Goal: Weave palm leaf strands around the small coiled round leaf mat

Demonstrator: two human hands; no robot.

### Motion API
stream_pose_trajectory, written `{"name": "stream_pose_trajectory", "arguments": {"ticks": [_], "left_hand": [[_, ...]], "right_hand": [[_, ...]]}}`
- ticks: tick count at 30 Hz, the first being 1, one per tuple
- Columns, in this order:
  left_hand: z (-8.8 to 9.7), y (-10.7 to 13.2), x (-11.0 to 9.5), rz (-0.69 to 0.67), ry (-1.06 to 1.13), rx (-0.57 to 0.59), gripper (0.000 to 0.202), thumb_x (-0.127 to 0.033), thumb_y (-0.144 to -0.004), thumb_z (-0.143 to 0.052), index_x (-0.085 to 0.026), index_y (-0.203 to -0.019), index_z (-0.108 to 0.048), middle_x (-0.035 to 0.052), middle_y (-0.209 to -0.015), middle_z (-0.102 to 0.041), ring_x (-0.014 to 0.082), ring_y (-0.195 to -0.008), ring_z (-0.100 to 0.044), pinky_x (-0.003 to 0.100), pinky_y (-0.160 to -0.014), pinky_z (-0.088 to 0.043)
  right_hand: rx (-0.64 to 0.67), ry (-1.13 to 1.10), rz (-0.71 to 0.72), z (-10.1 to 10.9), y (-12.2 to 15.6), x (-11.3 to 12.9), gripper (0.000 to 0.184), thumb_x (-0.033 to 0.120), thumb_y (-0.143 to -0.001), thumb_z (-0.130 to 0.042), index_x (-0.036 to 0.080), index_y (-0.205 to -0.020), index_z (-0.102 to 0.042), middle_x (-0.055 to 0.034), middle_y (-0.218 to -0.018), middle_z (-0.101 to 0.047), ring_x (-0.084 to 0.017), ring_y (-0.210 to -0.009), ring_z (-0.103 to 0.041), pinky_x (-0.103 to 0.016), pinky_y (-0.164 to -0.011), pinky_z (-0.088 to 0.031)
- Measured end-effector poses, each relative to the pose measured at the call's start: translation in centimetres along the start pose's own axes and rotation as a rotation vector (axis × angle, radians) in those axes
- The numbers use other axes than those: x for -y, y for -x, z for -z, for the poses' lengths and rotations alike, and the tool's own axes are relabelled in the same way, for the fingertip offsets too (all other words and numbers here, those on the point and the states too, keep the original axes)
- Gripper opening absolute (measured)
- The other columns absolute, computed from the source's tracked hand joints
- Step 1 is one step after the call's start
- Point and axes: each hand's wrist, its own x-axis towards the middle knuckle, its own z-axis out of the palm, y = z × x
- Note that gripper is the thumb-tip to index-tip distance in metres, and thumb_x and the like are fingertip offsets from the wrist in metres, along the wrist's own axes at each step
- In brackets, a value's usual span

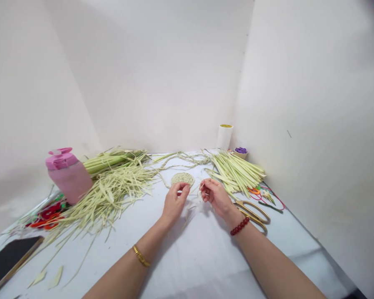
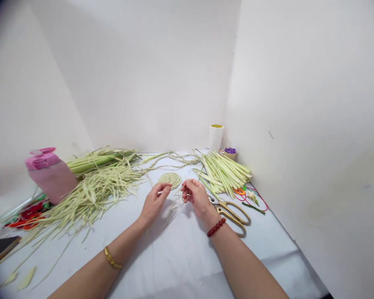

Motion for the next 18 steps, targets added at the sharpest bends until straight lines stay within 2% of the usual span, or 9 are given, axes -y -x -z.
{"name": "stream_pose_trajectory", "arguments": {"ticks": [1,3,4,6,8,10,13,18], "left_hand": [[0.0,0.0,0.0,-0.076,-0.056,-0.047,0.027,-0.038,-0.085,-0.050,-0.019,-0.100,-0.063,0.0074,-0.106,-0.062,0.0183,-0.095,-0.057,0.029,-0.078,-0.046],[0.1,0.2,0.0,-0.232,-0.136,-0.049,0.028,-0.032,-0.086,-0.050,-0.022,-0.111,-0.060,0.0072,-0.116,-0.059,0.0181,-0.101,-0.056,0.031,-0.083,-0.045],[0.1,0.3,-0.1,-0.300,-0.165,-0.015,0.027,-0.030,-0.087,-0.051,-0.024,-0.112,-0.060,0.0065,-0.115,-0.060,0.0177,-0.102,-0.056,0.031,-0.085,-0.044],[0.1,0.5,-0.1,-0.371,-0.207,0.040,0.021,-0.028,-0.087,-0.051,-0.023,-0.104,-0.063,0.0048,-0.102,-0.065,0.0165,-0.095,-0.057,0.031,-0.085,-0.044],[0.1,0.6,-0.2,-0.365,-0.235,0.032,0.015,-0.027,-0.088,-0.050,-0.021,-0.090,-0.065,0.0029,-0.084,-0.066,0.0151,-0.083,-0.058,0.029,-0.080,-0.045],[0.0,0.7,-0.2,-0.342,-0.264,-0.012,0.016,-0.026,-0.088,-0.050,-0.020,-0.082,-0.063,0.0018,-0.076,-0.064,0.0143,-0.076,-0.056,0.028,-0.075,-0.044],[0.1,0.7,-0.2,-0.334,-0.289,-0.059,0.015,-0.026,-0.088,-0.049,-0.019,-0.080,-0.060,0.0012,-0.075,-0.061,0.0137,-0.073,-0.055,0.026,-0.073,-0.043],[0.7,0.1,-0.1,-0.275,-0.268,-0.135,0.016,-0.028,-0.087,-0.047,-0.019,-0.080,-0.057,0.0007,-0.076,-0.059,0.0131,-0.071,-0.053,0.024,-0.069,-0.042]], "right_hand": [[0.033,0.021,-0.013,-0.1,0.1,-0.1,0.025,0.038,-0.073,-0.069,0.016,-0.073,-0.058,-0.0008,-0.072,-0.062,-0.008,-0.052,-0.052,-0.019,-0.042,-0.040],[0.097,0.052,-0.045,-0.2,0.2,-0.2,0.025,0.039,-0.075,-0.067,0.015,-0.073,-0.059,-0.0020,-0.076,-0.063,-0.008,-0.054,-0.054,-0.019,-0.043,-0.041],[0.125,0.059,-0.063,-0.3,0.2,-0.4,0.025,0.039,-0.075,-0.067,0.015,-0.073,-0.059,-0.0016,-0.073,-0.063,-0.008,-0.052,-0.054,-0.019,-0.043,-0.041],[0.164,0.055,-0.098,-0.4,0.3,-0.5,0.026,0.041,-0.076,-0.066,0.016,-0.074,-0.058,0.0008,-0.061,-0.059,-0.008,-0.047,-0.053,-0.018,-0.042,-0.040],[0.189,0.041,-0.123,-0.5,0.4,-0.7,0.027,0.042,-0.077,-0.065,0.016,-0.075,-0.057,0.0023,-0.056,-0.057,-0.008,-0.044,-0.052,-0.018,-0.041,-0.039],[0.218,0.034,-0.148,-0.6,0.5,-0.7,0.029,0.044,-0.078,-0.064,0.016,-0.080,-0.057,0.0002,-0.063,-0.062,-0.008,-0.043,-0.052,-0.018,-0.040,-0.039],[0.269,0.064,-0.174,-0.9,0.8,-0.6,0.031,0.045,-0.079,-0.062,0.015,-0.085,-0.059,-0.0032,-0.073,-0.066,-0.008,-0.046,-0.054,-0.018,-0.039,-0.039],[0.207,0.137,-0.131,-1.1,0.8,-0.5,0.027,0.039,-0.073,-0.070,0.014,-0.078,-0.061,-0.0011,-0.066,-0.065,-0.005,-0.043,-0.049,-0.017,-0.041,-0.038]]}}
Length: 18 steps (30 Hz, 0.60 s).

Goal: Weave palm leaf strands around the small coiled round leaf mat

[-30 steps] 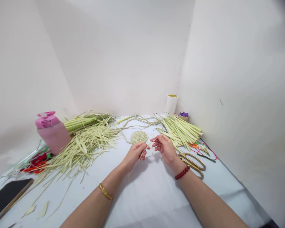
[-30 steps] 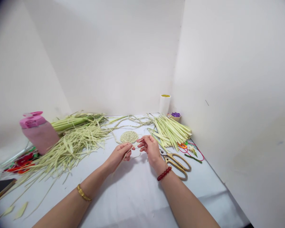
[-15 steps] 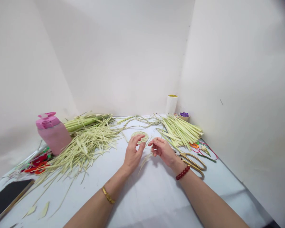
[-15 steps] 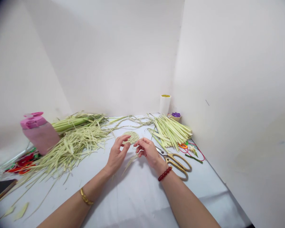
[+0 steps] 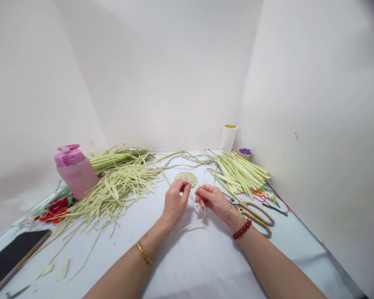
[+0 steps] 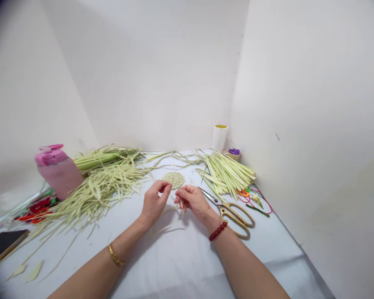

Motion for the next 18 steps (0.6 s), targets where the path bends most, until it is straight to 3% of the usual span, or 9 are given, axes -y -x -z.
{"name": "stream_pose_trajectory", "arguments": {"ticks": [4,8,10,12,15,16,18], "left_hand": [[0.3,-0.5,1.1,0.133,-0.090,0.009,0.018,-0.029,-0.087,-0.045,-0.019,-0.076,-0.056,-0.0007,-0.071,-0.057,0.0132,-0.065,-0.052,0.025,-0.064,-0.040],[0.1,-0.3,2.1,0.192,-0.239,0.252,0.012,-0.022,-0.080,-0.050,-0.020,-0.074,-0.060,0.0014,-0.073,-0.059,0.0162,-0.070,-0.055,0.028,-0.066,-0.041],[-0.1,0.0,1.9,0.148,-0.267,0.274,0.014,-0.022,-0.079,-0.051,-0.020,-0.085,-0.064,0.0049,-0.087,-0.061,0.0191,-0.082,-0.057,0.030,-0.073,-0.043],[-0.2,0.0,1.2,0.092,-0.252,0.185,0.021,-0.025,-0.081,-0.051,-0.020,-0.097,-0.063,0.0073,-0.097,-0.060,0.0211,-0.091,-0.056,0.033,-0.079,-0.044],[0.1,0.0,-0.5,0.007,-0.179,0.084,0.023,-0.028,-0.081,-0.053,-0.019,-0.101,-0.060,0.0076,-0.099,-0.060,0.0212,-0.093,-0.055,0.034,-0.083,-0.044],[0.2,0.1,-1.1,-0.032,-0.134,0.116,0.022,-0.028,-0.080,-0.053,-0.020,-0.100,-0.061,0.0072,-0.097,-0.061,0.0203,-0.091,-0.056,0.034,-0.083,-0.044],[0.2,0.4,-2.1,-0.093,-0.010,0.316,0.018,-0.028,-0.081,-0.052,-0.020,-0.092,-0.064,0.0053,-0.090,-0.064,0.0180,-0.084,-0.056,0.031,-0.081,-0.044]], "right_hand": [[-0.134,0.015,0.083,0.6,-0.2,0.4,0.026,0.039,-0.069,-0.073,0.015,-0.076,-0.065,0.0002,-0.068,-0.061,-0.006,-0.050,-0.047,-0.018,-0.043,-0.038],[-0.257,0.013,0.190,1.5,-0.4,1.1,0.025,0.038,-0.069,-0.072,0.015,-0.078,-0.067,0.0057,-0.055,-0.046,-0.005,-0.046,-0.038,-0.018,-0.041,-0.033],[-0.324,-0.005,0.237,1.8,-0.6,1.4,0.026,0.038,-0.070,-0.070,0.015,-0.080,-0.067,0.0043,-0.058,-0.049,-0.006,-0.049,-0.042,-0.019,-0.043,-0.035],[-0.462,0.033,0.317,1.9,-0.7,1.5,0.026,0.038,-0.071,-0.068,0.014,-0.080,-0.067,0.0016,-0.064,-0.054,-0.008,-0.053,-0.047,-0.019,-0.045,-0.039],[-0.700,0.187,0.468,2.0,-0.7,1.8,0.026,0.039,-0.076,-0.063,0.014,-0.083,-0.067,-0.0011,-0.070,-0.060,-0.010,-0.057,-0.053,-0.022,-0.048,-0.045],[-0.758,0.248,0.521,1.9,-0.6,1.9,0.026,0.038,-0.079,-0.060,0.015,-0.086,-0.067,-0.0018,-0.072,-0.061,-0.011,-0.059,-0.054,-0.023,-0.050,-0.046],[-0.821,0.381,0.627,1.6,-0.2,2.2,0.026,0.037,-0.083,-0.056,0.015,-0.091,-0.067,-0.0035,-0.078,-0.064,-0.012,-0.063,-0.058,-0.025,-0.055,-0.049]]}}
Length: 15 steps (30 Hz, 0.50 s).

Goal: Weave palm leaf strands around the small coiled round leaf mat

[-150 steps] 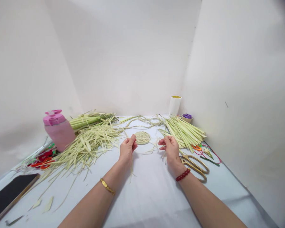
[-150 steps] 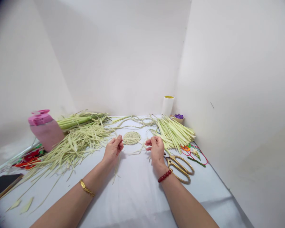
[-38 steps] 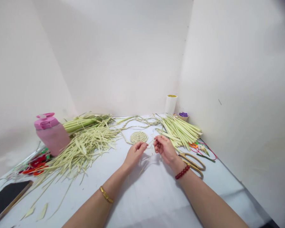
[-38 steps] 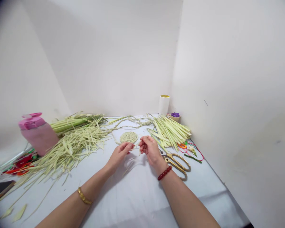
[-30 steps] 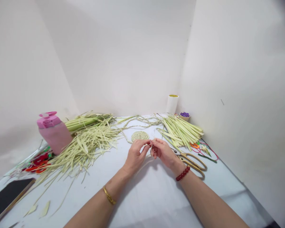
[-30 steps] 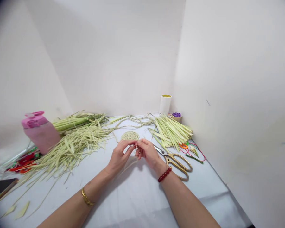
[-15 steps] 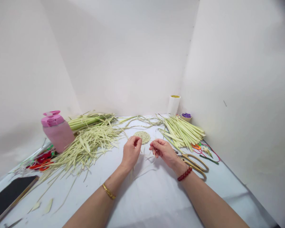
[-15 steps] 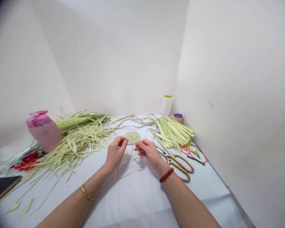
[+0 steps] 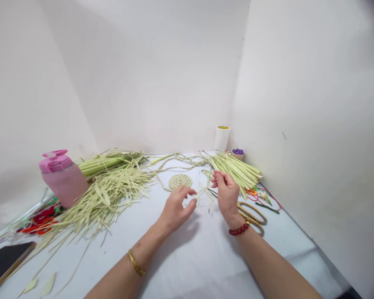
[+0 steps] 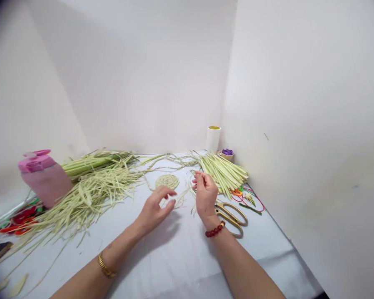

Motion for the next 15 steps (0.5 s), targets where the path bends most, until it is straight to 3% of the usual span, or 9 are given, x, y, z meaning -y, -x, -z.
{"name": "stream_pose_trajectory", "arguments": {"ticks": [2,4,8,12,15], "left_hand": [[-0.2,0.2,-0.7,0.012,0.154,0.208,0.021,-0.031,-0.085,-0.050,-0.019,-0.084,-0.068,0.0043,-0.082,-0.066,0.0165,-0.080,-0.057,0.028,-0.078,-0.044],[-0.5,0.3,-0.9,0.118,0.318,0.273,0.031,-0.037,-0.088,-0.045,-0.018,-0.086,-0.069,0.0049,-0.084,-0.068,0.0158,-0.078,-0.057,0.027,-0.074,-0.044],[-0.4,0.0,-0.4,0.315,0.612,0.161,0.043,-0.047,-0.090,-0.039,-0.017,-0.100,-0.067,0.0071,-0.093,-0.067,0.0153,-0.079,-0.057,0.027,-0.072,-0.046],[-0.1,-0.4,0.1,0.367,0.825,0.175,0.040,-0.049,-0.088,-0.043,-0.017,-0.092,-0.067,0.0082,-0.098,-0.066,0.0169,-0.092,-0.058,0.030,-0.083,-0.045],[0.0,-0.4,0.5,0.426,0.936,0.143,0.037,-0.049,-0.086,-0.048,-0.018,-0.097,-0.066,0.0076,-0.100,-0.066,0.0168,-0.095,-0.058,0.031,-0.086,-0.045]], "right_hand": [[0.010,0.087,0.145,0.1,0.6,0.7,0.024,0.033,-0.086,-0.051,0.017,-0.094,-0.066,-0.0050,-0.085,-0.065,-0.013,-0.067,-0.060,-0.026,-0.060,-0.051],[0.082,0.146,0.272,0.0,1.5,1.3,0.023,0.028,-0.089,-0.047,0.018,-0.097,-0.066,-0.0055,-0.088,-0.066,-0.014,-0.071,-0.061,-0.027,-0.063,-0.051],[0.278,0.204,0.428,-0.6,3.6,1.7,0.023,0.019,-0.088,-0.045,0.021,-0.097,-0.066,-0.0066,-0.090,-0.067,-0.017,-0.082,-0.063,-0.032,-0.074,-0.051],[0.392,0.238,0.412,-1.1,4.6,1.5,0.023,0.018,-0.089,-0.045,0.023,-0.095,-0.066,-0.0073,-0.090,-0.068,-0.019,-0.084,-0.063,-0.034,-0.078,-0.049],[0.425,0.215,0.368,-1.3,4.9,1.1,0.023,0.019,-0.088,-0.046,0.024,-0.096,-0.067,-0.0066,-0.091,-0.068,-0.020,-0.086,-0.063,-0.034,-0.079,-0.048]]}}
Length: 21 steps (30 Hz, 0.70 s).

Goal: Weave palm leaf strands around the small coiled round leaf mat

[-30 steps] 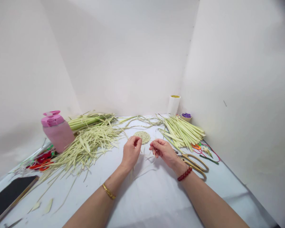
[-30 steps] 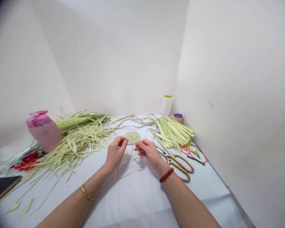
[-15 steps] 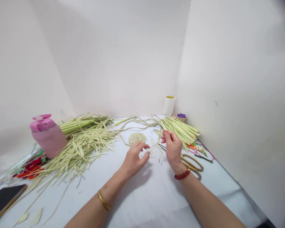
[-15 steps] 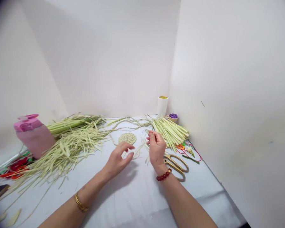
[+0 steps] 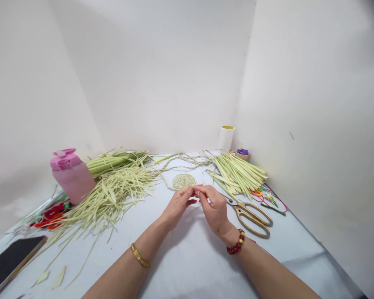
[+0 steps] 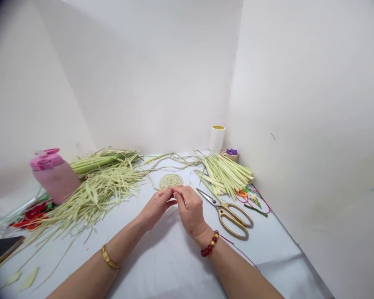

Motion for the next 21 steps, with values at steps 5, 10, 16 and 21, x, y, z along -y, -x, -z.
{"name": "stream_pose_trajectory", "arguments": {"ticks": [5,10,16,21], "left_hand": [[0.5,-0.2,0.1,0.060,0.253,-0.060,0.027,-0.042,-0.078,-0.064,-0.018,-0.092,-0.066,0.0037,-0.087,-0.066,0.0132,-0.083,-0.061,0.029,-0.081,-0.046],[0.6,-0.4,0.3,0.090,0.350,-0.162,0.025,-0.035,-0.070,-0.074,-0.017,-0.084,-0.065,0.0011,-0.081,-0.065,0.0097,-0.075,-0.060,0.025,-0.077,-0.047],[0.5,-0.5,0.3,0.123,0.162,-0.230,0.028,-0.038,-0.068,-0.073,-0.017,-0.084,-0.065,0.0007,-0.081,-0.063,0.0074,-0.067,-0.056,0.021,-0.069,-0.046],[0.2,-0.3,-0.2,0.105,-0.119,-0.186,0.022,-0.036,-0.071,-0.065,-0.014,-0.074,-0.064,-0.0034,-0.060,-0.052,0.0057,-0.052,-0.043,0.019,-0.055,-0.041]], "right_hand": [[0.065,-0.082,-0.143,-0.6,0.5,-0.7,0.020,0.021,-0.087,-0.049,0.025,-0.095,-0.068,-0.0052,-0.090,-0.068,-0.019,-0.077,-0.062,-0.031,-0.071,-0.048],[0.050,-0.106,-0.236,-1.0,0.7,-1.0,0.014,0.027,-0.085,-0.054,0.024,-0.088,-0.067,-0.0033,-0.079,-0.067,-0.016,-0.063,-0.059,-0.030,-0.062,-0.047],[0.042,0.000,-0.193,-0.7,0.5,-1.0,0.012,0.030,-0.086,-0.054,0.022,-0.080,-0.061,-0.0019,-0.070,-0.063,-0.015,-0.062,-0.056,-0.028,-0.062,-0.044],[0.133,0.151,0.092,-0.2,0.1,-1.2,0.025,0.022,-0.093,-0.037,0.020,-0.092,-0.062,-0.0074,-0.082,-0.060,-0.018,-0.078,-0.056,-0.030,-0.072,-0.044]]}}
